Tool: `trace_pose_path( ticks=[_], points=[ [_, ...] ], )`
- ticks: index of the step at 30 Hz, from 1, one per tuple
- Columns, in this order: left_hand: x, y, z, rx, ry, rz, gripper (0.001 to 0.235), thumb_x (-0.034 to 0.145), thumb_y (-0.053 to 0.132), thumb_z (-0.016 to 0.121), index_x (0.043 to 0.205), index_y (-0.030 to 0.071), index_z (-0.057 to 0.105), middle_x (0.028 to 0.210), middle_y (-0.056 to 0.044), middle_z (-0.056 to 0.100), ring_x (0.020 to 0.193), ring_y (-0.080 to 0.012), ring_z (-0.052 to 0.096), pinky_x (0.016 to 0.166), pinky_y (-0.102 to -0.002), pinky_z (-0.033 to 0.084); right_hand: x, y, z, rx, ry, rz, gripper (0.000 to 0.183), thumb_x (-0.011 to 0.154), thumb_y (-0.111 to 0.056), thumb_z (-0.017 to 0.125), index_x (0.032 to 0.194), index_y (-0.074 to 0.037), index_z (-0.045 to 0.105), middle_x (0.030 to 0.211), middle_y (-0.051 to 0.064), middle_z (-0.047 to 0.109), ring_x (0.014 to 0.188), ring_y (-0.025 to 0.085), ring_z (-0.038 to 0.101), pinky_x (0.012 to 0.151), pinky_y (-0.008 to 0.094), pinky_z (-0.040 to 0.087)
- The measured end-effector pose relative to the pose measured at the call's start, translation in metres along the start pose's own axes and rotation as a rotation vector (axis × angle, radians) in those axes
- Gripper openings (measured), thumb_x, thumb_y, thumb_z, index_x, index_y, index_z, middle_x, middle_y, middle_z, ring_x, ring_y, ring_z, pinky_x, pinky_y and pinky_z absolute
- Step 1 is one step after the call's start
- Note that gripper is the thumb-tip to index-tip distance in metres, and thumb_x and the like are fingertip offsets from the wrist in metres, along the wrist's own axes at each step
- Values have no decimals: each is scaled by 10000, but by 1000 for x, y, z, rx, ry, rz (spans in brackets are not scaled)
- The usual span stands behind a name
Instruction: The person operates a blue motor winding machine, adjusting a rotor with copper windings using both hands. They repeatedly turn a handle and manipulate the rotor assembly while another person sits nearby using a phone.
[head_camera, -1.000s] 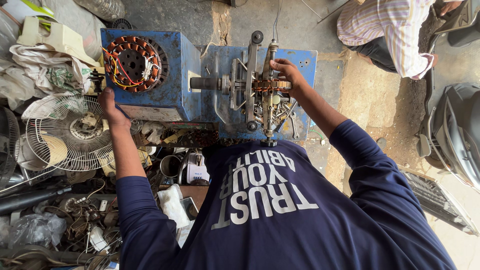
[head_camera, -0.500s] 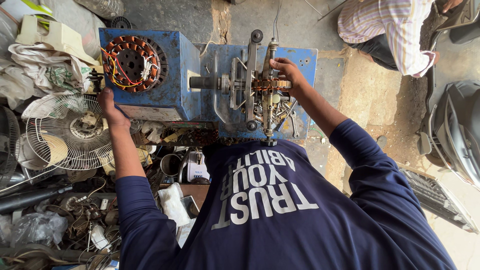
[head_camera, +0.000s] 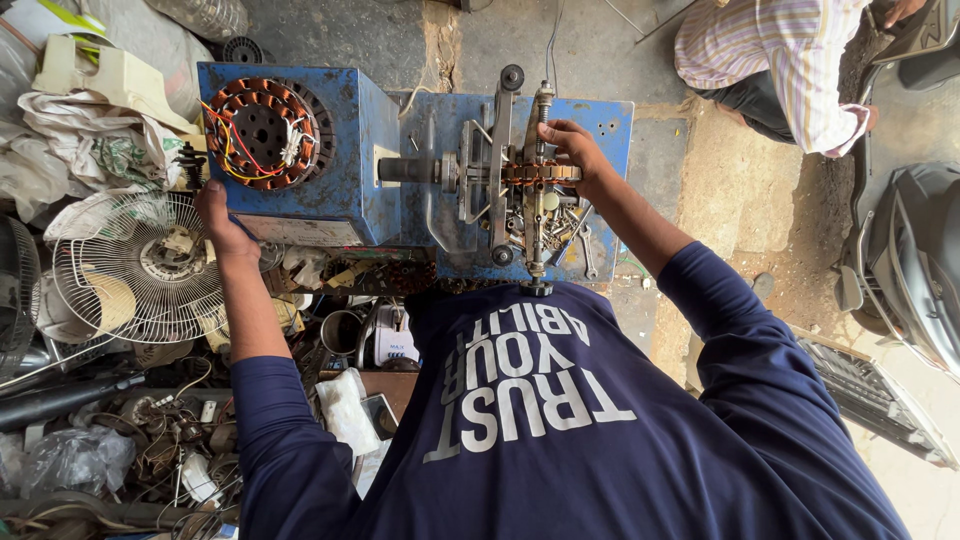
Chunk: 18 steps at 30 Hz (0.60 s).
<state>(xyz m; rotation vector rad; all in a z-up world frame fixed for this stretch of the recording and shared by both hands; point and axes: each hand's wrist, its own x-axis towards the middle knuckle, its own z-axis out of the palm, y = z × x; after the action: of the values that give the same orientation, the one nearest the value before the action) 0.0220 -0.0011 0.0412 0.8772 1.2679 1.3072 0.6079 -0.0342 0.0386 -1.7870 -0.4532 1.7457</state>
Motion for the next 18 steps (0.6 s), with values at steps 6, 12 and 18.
trace_pose_path(
  ticks=[6,12,18],
  points=[
    [5,-15,-12,-46,28,7,484,908,482,725,1148,74,625,1169,-63,607,1132,-233,590,1012,-444,489,2,1,-1,30,-31,-16,818,755,-551,808,1416,-146,549,1340,170,593,1192,335,564,913,492,528],
    [10,-33,-27,-11,131,-46,690,851,516,754,1334,93,504,1319,-100,545,1271,-277,539,1093,-487,459,2,2,-1,83,-45,-24,839,761,-531,823,1435,-132,520,1331,199,564,1190,359,582,897,503,568],
    [12,-37,-31,7,136,-63,819,830,568,773,1398,75,448,1380,-139,503,1329,-316,505,1128,-528,436,2,2,0,74,-30,-2,857,754,-539,809,1445,-136,501,1336,209,539,1185,368,602,876,499,572]
  ],
)
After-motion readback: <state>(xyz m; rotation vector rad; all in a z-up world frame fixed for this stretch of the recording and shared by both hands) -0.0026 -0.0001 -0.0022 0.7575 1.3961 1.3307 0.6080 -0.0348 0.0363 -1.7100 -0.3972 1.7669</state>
